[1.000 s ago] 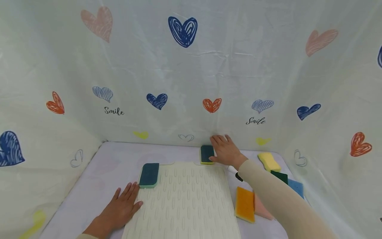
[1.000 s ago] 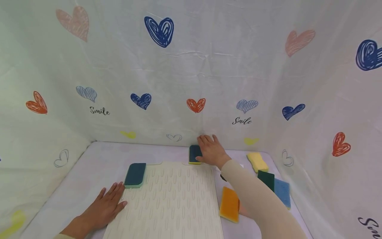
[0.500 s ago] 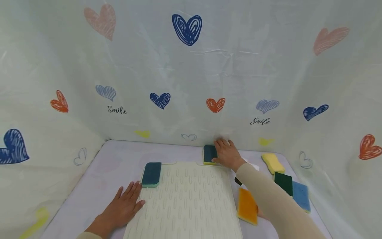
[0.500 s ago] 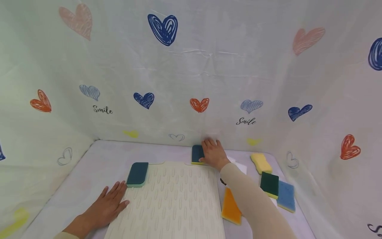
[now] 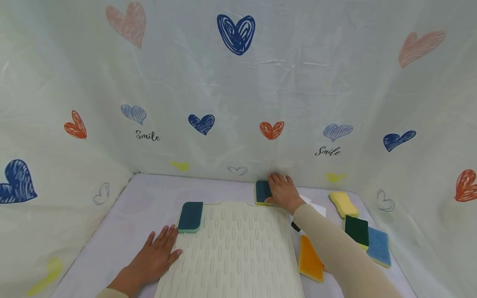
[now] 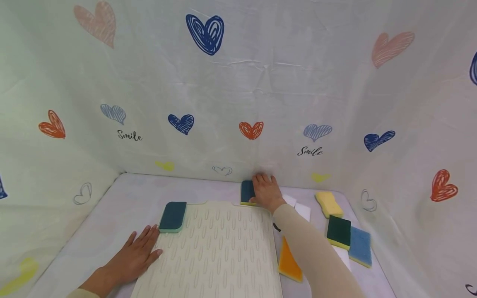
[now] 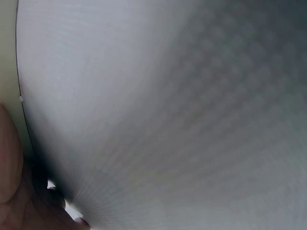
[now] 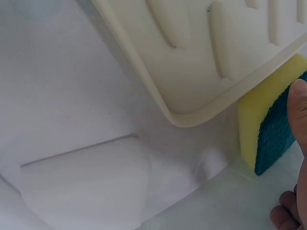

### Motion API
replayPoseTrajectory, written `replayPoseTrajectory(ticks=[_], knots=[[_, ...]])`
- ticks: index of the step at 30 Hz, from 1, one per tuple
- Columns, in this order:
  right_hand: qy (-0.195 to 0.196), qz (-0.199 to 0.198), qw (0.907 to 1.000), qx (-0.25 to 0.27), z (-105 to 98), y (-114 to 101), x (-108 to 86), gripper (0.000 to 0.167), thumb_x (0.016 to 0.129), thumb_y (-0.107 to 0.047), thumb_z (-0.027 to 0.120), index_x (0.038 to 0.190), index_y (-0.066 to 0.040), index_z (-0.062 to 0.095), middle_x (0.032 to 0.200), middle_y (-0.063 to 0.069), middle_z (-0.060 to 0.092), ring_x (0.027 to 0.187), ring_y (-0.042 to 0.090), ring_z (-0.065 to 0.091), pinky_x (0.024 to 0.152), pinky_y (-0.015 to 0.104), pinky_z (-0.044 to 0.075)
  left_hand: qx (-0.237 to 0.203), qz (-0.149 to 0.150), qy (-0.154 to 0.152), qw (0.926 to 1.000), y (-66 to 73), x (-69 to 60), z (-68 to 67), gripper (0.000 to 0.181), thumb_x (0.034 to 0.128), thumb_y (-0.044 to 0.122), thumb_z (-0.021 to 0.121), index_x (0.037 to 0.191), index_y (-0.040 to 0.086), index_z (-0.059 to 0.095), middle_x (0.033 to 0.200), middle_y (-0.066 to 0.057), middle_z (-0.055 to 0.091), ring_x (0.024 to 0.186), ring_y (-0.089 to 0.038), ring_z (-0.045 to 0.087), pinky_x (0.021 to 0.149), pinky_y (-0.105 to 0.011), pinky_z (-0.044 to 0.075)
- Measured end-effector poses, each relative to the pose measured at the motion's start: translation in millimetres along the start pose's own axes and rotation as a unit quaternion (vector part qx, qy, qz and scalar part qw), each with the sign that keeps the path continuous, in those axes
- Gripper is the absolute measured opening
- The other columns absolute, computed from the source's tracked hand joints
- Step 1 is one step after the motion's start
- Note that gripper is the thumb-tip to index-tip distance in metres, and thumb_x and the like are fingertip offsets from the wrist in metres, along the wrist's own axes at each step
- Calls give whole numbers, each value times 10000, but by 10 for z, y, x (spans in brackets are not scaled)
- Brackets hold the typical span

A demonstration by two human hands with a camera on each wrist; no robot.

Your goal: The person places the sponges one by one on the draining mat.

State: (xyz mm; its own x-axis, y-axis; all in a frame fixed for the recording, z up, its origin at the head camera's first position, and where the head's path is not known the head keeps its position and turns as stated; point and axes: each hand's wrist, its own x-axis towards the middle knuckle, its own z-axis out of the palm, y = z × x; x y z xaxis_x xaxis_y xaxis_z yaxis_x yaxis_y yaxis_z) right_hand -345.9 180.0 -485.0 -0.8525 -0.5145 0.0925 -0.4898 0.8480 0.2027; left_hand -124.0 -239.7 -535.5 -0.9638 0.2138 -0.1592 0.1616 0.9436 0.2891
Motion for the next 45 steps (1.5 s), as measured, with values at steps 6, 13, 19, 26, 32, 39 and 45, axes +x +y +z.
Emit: replayPoseTrajectory(ticks=[6,13,19,26,32,39,45], knots=[[-169,12,9997,160,-36,-26,-10,1081,819,-605,852,1586,9,400,1629,201,429,1508,375,409,1187,650,372,33,36,85,10000,3,-15,4,804,1085,506,518,1626,-50,307,1717,-235,277,1603,-466,201,1250,-730,110],[-352,-7,9993,103,-32,-25,-26,1085,835,-631,828,1591,14,393,1619,213,440,1483,391,427,1194,655,360,-106,85,119,9998,-8,-4,-1,807,1080,502,534,1619,-56,316,1712,-247,282,1594,-484,209,1243,-741,108],[-352,-37,9993,141,26,-24,-50,1181,783,-674,850,1607,14,357,1622,217,425,1469,399,430,1193,656,352,-119,98,136,9998,-27,-3,11,818,1074,518,533,1619,-53,319,1711,-248,282,1593,-482,215,1243,-742,111],[-97,-84,9999,19,82,-17,-84,1163,777,-647,871,1590,24,381,1590,218,456,1445,393,460,1175,637,381,-73,52,119,9999,-54,9,51,833,1079,542,508,1632,-43,293,1724,-238,255,1606,-468,184,1254,-726,86],[191,-208,9994,-177,57,-21,-73,1106,810,-613,853,1582,27,385,1586,218,458,1433,383,475,1164,614,406,-63,35,100,9999,-58,23,67,825,1075,530,525,1625,-45,309,1720,-241,267,1600,-475,196,1246,-737,95],[317,-380,9982,-331,-54,-79,-77,1098,815,-639,819,1575,28,393,1556,217,482,1392,378,501,1132,572,443,-132,79,97,9998,-73,28,59,828,1077,536,516,1621,-54,311,1716,-253,263,1595,-484,201,1245,-736,96],[380,-462,9972,-453,-129,-129,-109,1111,818,-688,772,1582,21,388,1552,208,494,1373,360,518,1090,523,475,33,-18,-39,10000,-33,27,33,833,1078,544,509,1633,-40,295,1725,-236,254,1608,-470,178,1245,-740,98]])
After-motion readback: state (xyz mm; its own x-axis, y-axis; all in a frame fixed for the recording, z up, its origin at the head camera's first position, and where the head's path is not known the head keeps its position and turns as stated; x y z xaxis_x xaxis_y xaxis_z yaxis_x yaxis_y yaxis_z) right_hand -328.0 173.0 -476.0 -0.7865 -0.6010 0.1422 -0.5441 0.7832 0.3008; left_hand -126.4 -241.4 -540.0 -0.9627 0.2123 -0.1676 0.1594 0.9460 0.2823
